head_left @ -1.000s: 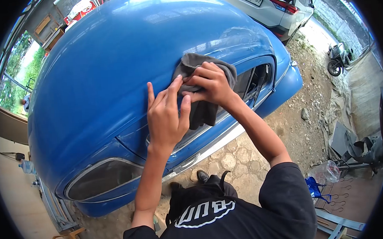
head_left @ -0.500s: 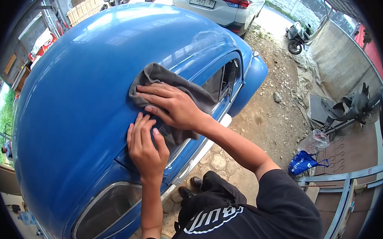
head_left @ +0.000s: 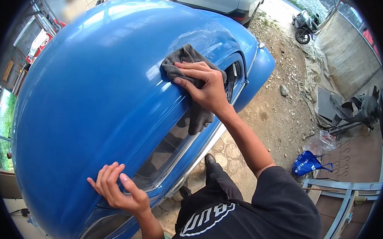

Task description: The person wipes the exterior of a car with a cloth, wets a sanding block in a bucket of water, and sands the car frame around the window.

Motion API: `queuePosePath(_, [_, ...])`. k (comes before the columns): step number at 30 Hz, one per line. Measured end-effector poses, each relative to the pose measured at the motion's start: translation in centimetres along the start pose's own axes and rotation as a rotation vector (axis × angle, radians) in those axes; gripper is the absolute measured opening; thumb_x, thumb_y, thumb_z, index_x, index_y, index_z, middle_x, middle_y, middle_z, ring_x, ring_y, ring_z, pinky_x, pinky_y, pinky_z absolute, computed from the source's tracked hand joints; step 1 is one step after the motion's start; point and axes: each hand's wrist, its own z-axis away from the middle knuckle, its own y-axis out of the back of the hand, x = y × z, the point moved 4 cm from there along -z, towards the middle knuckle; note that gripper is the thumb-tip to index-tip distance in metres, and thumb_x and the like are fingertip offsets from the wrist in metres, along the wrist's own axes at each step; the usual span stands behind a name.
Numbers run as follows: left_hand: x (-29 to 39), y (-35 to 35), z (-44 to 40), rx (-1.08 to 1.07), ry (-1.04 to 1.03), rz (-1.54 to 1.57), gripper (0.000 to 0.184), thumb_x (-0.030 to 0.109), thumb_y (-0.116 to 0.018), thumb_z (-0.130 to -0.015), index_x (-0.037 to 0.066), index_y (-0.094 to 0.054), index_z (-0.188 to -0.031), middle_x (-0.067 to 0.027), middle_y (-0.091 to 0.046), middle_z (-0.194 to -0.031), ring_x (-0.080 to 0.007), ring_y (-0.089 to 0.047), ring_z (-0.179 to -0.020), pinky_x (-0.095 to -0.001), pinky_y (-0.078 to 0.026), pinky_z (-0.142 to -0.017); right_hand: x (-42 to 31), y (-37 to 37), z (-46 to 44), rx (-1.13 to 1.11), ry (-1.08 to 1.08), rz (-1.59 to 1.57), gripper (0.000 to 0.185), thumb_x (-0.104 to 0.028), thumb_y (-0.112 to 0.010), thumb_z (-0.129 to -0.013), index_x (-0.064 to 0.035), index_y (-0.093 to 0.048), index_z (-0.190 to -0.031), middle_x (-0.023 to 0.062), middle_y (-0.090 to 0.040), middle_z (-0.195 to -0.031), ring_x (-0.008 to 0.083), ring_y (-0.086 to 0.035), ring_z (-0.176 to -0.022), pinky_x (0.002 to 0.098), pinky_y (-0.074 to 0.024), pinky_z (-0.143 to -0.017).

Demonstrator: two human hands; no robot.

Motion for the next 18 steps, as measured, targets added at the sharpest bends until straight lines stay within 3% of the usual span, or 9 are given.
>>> queuePosePath(6, [3.2,-3.5,-3.5,0.031,0.015,-0.170,0.021,0.011,-0.052,-0.095,0.004,-0.071,-0.097,-0.0105,-0.070,-0.105,-0.0294,-0.064,-0.104,-0.0538,-0.031,-0.115,7.2,4.3,-2.2,0.045,-0.047,-0.026,0.026,-0.013,-0.082,-0.079,-0.0057,-0.078,-0.104,0.0093,-0.075,-0.111,0.0246,-0.070,-0.104,0.0344,-0.0529,-0.094])
queuePosePath(10, [3.6,-4.1,-5.1,0.073,0.064,-0.313,0.020,0.012,-0.055,-0.097,0.003,-0.072,-0.101,-0.0121,-0.068,-0.114,-0.0287,-0.061,-0.110,-0.0471,-0.041,-0.107,11.8,6.9,-3.1,0.084,-0.065,-0.032,0.025,-0.011,-0.082,-0.079,-0.0051,-0.078,-0.104,0.0098,-0.075,-0.110,0.0241,-0.070,-0.103,0.0336,-0.0526,-0.093])
queuePosePath(11, [3.4,-4.1,-5.4,0.085,0.079,-0.343,0.021,0.014,-0.056,-0.098,0.003,-0.073,-0.104,-0.0120,-0.066,-0.116,-0.0283,-0.059,-0.112,-0.0442,-0.046,-0.100,13.1,7.4,-3.3,0.089,-0.068,-0.036,0.025,-0.011,-0.082,-0.079,-0.0049,-0.078,-0.104,0.0098,-0.075,-0.111,0.0241,-0.070,-0.102,0.0337,-0.0526,-0.093])
queuePosePath(18, [2.7,-4.7,-5.6,0.184,0.110,-0.431,0.018,0.015,-0.058,-0.098,0.006,-0.073,-0.105,-0.0095,-0.066,-0.116,-0.0276,-0.059,-0.111,-0.0426,-0.046,-0.097,20.7,11.4,-3.7,0.199,-0.201,0.005,0.026,-0.015,-0.080,-0.083,-0.0030,-0.077,-0.106,0.0116,-0.075,-0.110,0.0251,-0.070,-0.101,0.0330,-0.0514,-0.092])
